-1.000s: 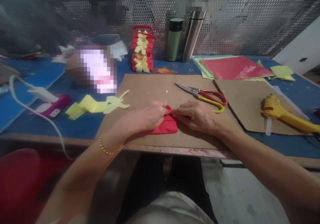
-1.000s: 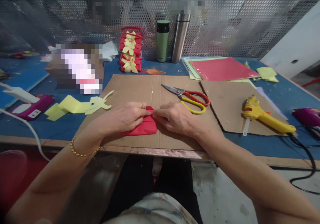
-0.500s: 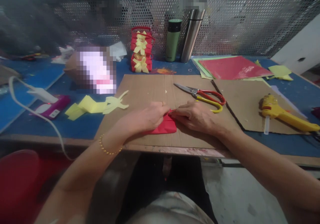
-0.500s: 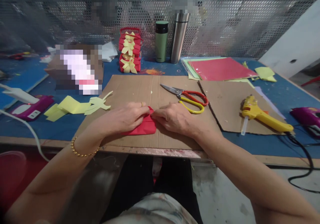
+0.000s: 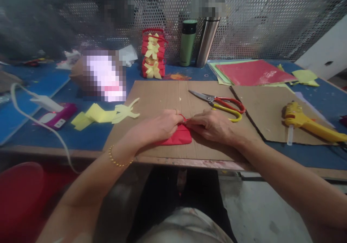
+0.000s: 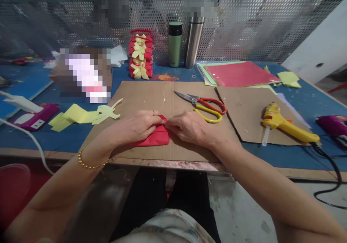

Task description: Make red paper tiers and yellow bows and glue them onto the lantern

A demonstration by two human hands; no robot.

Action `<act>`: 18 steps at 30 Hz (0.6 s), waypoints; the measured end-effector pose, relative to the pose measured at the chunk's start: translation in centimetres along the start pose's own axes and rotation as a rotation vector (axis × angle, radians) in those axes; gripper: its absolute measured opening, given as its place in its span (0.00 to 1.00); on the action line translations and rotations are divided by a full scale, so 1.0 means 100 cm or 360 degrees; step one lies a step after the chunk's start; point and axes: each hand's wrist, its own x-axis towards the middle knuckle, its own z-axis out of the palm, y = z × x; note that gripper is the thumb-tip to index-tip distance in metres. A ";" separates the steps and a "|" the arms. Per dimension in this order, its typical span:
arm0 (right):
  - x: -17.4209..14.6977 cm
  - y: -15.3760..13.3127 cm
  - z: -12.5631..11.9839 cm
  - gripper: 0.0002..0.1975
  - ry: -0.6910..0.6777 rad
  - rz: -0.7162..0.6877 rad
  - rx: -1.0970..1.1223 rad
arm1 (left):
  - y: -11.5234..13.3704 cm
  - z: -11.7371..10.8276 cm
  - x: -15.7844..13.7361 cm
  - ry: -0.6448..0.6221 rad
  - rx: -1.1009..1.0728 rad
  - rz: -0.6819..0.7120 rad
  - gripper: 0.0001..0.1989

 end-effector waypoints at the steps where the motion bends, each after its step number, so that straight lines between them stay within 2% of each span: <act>1: 0.000 0.000 0.000 0.15 0.0010 0.0012 0.0014 | 0.000 0.000 0.000 -0.0007 -0.0008 -0.0010 0.18; 6: -0.001 0.001 0.001 0.15 0.0100 0.0080 0.0114 | 0.000 0.000 -0.001 0.0019 -0.0051 -0.0008 0.19; 11: 0.000 0.005 -0.001 0.17 0.0303 0.0245 0.0104 | 0.003 0.002 -0.001 0.0002 0.0074 -0.0051 0.19; 14: 0.001 0.006 -0.001 0.17 0.0295 0.0278 0.0080 | 0.003 0.005 0.001 0.0008 0.0170 -0.0024 0.20; 18: 0.002 0.005 -0.002 0.14 0.0218 0.0272 0.0111 | -0.002 0.009 0.002 0.0096 0.0072 0.0067 0.19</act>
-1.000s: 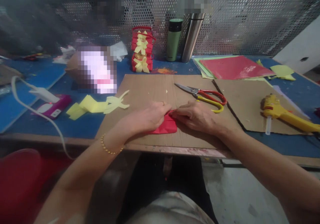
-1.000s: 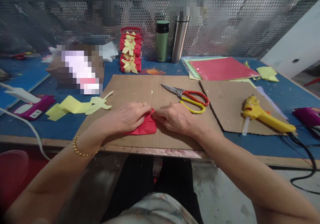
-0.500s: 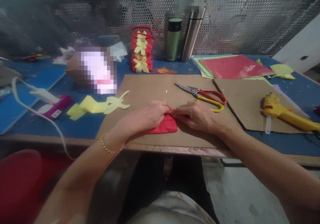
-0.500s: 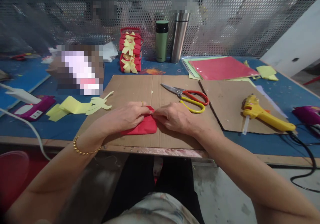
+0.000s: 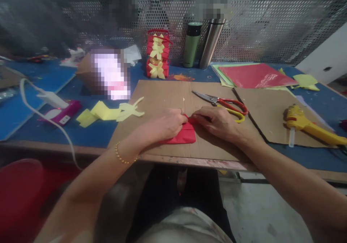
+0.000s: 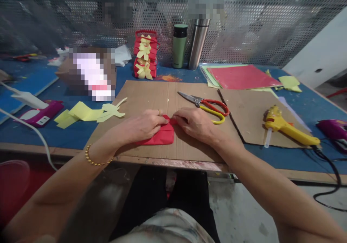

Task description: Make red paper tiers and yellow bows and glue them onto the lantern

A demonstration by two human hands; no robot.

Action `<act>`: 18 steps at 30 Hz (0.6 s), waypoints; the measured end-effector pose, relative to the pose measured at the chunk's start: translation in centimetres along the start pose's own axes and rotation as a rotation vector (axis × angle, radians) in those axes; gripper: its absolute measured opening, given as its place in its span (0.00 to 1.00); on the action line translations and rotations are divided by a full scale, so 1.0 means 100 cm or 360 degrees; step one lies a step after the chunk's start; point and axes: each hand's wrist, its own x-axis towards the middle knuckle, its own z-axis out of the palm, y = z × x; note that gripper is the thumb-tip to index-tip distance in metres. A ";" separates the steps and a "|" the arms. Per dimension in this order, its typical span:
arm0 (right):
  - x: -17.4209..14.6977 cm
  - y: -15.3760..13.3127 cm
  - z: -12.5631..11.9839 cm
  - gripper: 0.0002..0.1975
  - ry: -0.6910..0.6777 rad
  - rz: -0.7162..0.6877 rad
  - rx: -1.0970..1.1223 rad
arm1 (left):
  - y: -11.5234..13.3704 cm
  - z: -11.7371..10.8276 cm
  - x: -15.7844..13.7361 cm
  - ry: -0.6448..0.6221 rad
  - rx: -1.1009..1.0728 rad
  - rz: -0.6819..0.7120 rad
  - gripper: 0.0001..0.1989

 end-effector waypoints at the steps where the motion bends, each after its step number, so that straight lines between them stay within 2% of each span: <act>1: 0.000 -0.001 -0.001 0.14 -0.0018 -0.0005 0.0007 | -0.002 0.001 0.000 0.0032 -0.0035 0.0017 0.19; 6: 0.000 -0.005 -0.005 0.13 -0.0108 -0.0009 -0.0049 | -0.008 -0.001 0.001 0.0252 -0.0114 0.0025 0.17; 11: -0.001 -0.004 -0.005 0.10 -0.0130 0.0018 -0.0130 | -0.016 -0.006 0.002 0.0661 -0.0197 -0.0230 0.18; 15: 0.001 -0.003 -0.002 0.08 -0.0079 0.0002 -0.0098 | -0.022 -0.010 0.002 0.0570 -0.0444 -0.0429 0.15; 18: 0.002 0.000 -0.001 0.07 0.0066 -0.0033 -0.0073 | -0.025 -0.014 0.001 0.0540 -0.0692 -0.0510 0.15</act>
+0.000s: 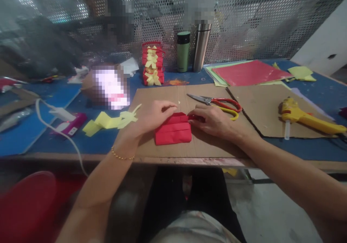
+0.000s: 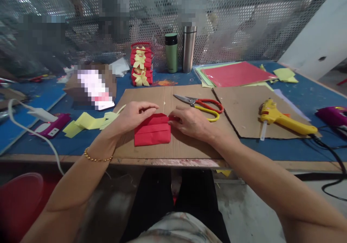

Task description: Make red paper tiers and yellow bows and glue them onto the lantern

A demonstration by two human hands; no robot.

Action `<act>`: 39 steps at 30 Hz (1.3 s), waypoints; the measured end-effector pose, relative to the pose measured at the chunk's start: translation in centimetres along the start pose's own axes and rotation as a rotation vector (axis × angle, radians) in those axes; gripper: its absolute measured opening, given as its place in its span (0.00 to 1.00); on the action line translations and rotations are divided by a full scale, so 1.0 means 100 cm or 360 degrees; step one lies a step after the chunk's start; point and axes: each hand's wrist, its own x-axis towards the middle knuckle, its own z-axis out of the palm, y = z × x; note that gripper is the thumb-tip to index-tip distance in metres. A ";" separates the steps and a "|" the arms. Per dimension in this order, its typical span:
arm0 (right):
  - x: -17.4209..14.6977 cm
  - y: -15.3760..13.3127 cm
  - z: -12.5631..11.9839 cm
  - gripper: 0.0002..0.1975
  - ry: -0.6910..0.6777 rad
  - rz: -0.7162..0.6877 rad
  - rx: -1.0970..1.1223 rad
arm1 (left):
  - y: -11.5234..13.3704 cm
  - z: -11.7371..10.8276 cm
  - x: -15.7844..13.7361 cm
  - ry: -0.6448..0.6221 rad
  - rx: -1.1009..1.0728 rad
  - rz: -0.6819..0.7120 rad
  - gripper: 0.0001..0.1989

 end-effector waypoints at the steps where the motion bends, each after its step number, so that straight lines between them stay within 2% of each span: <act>1: 0.000 0.001 0.001 0.07 0.0063 -0.0012 0.0000 | 0.000 -0.002 0.000 0.0012 -0.0053 -0.0032 0.15; 6: 0.001 0.005 0.005 0.08 0.0418 0.0042 -0.0120 | 0.001 -0.004 -0.002 0.0102 -0.0320 -0.0188 0.18; 11: -0.001 0.000 0.003 0.10 0.0635 0.0163 -0.0252 | -0.008 0.003 0.003 0.0182 -0.0986 -0.0370 0.31; 16: -0.001 -0.004 -0.001 0.09 0.0709 0.0193 -0.0224 | -0.011 0.004 0.006 -0.0055 -0.1389 -0.0428 0.38; 20: 0.000 -0.001 0.000 0.08 0.0653 0.0239 -0.0159 | -0.006 0.004 0.002 -0.0204 -0.1403 -0.0392 0.37; 25: 0.003 -0.007 -0.009 0.11 0.0530 0.0258 0.0235 | -0.009 0.004 0.002 -0.0030 -0.1152 -0.0385 0.22; 28: 0.006 -0.011 -0.019 0.17 0.0475 0.0405 0.0490 | -0.008 0.003 0.001 0.0002 -0.0973 -0.0287 0.17; 32: 0.007 -0.006 -0.026 0.24 0.0262 0.0545 0.0841 | 0.002 0.003 -0.006 -0.0101 -0.0845 -0.0114 0.17; 36: 0.004 -0.003 -0.024 0.23 -0.0021 0.0541 0.1119 | 0.017 0.006 -0.016 -0.0155 -0.1078 -0.0157 0.20; 39: 0.003 -0.004 -0.022 0.21 -0.0043 0.0533 0.1204 | 0.019 0.004 -0.019 -0.0213 -0.1111 -0.0119 0.26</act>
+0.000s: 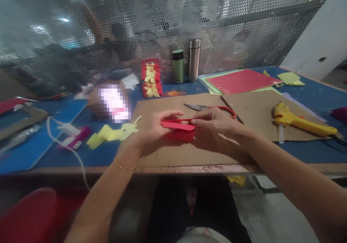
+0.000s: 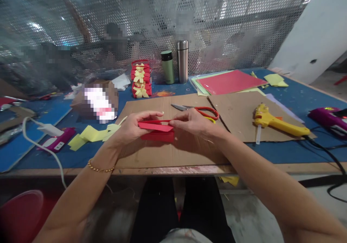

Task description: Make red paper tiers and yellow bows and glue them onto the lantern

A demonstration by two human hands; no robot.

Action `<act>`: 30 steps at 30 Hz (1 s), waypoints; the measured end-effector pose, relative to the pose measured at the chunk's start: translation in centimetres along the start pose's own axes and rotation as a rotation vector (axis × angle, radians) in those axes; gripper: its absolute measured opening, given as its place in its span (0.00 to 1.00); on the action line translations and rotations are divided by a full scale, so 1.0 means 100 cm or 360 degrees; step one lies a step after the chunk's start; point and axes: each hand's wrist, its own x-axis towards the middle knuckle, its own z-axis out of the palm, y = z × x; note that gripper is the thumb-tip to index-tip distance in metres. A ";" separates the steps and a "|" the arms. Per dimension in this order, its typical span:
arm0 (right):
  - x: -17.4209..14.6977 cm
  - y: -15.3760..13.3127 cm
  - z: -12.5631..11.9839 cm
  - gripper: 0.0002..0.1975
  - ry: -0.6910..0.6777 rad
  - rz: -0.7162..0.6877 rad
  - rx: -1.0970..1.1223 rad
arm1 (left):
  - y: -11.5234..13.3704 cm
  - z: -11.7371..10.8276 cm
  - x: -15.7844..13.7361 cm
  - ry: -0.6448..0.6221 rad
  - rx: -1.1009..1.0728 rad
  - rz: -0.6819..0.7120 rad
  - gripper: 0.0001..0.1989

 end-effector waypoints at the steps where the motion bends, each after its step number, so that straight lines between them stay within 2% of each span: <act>1: 0.000 0.000 0.000 0.21 0.0035 -0.0023 0.0028 | 0.000 -0.002 0.001 -0.0023 0.0030 0.0033 0.28; 4: 0.001 -0.002 -0.001 0.22 0.0215 -0.0111 0.0046 | -0.001 -0.009 0.005 -0.0013 0.0025 0.0119 0.31; 8: 0.002 -0.003 -0.001 0.23 0.0450 -0.0203 -0.0155 | -0.008 -0.014 0.013 0.0224 0.0124 0.0076 0.17; 11: 0.002 -0.002 0.002 0.24 0.0511 -0.0277 -0.0305 | -0.016 -0.016 0.016 0.0290 0.0226 0.0079 0.13; 16: 0.002 -0.005 0.004 0.26 0.0454 -0.0455 -0.0486 | -0.023 -0.019 0.013 0.0169 0.0207 0.0054 0.14; 22: -0.004 -0.016 0.004 0.28 0.0356 -0.0202 -0.0235 | -0.009 -0.010 0.006 0.0045 0.0296 -0.0035 0.11; 27: -0.008 -0.027 0.006 0.29 0.0176 -0.0244 -0.0347 | -0.003 -0.004 0.003 -0.0067 0.0197 -0.0072 0.14; 30: -0.006 -0.025 0.004 0.33 0.0246 -0.0186 -0.0340 | -0.008 -0.004 0.007 0.0004 0.0011 -0.0086 0.16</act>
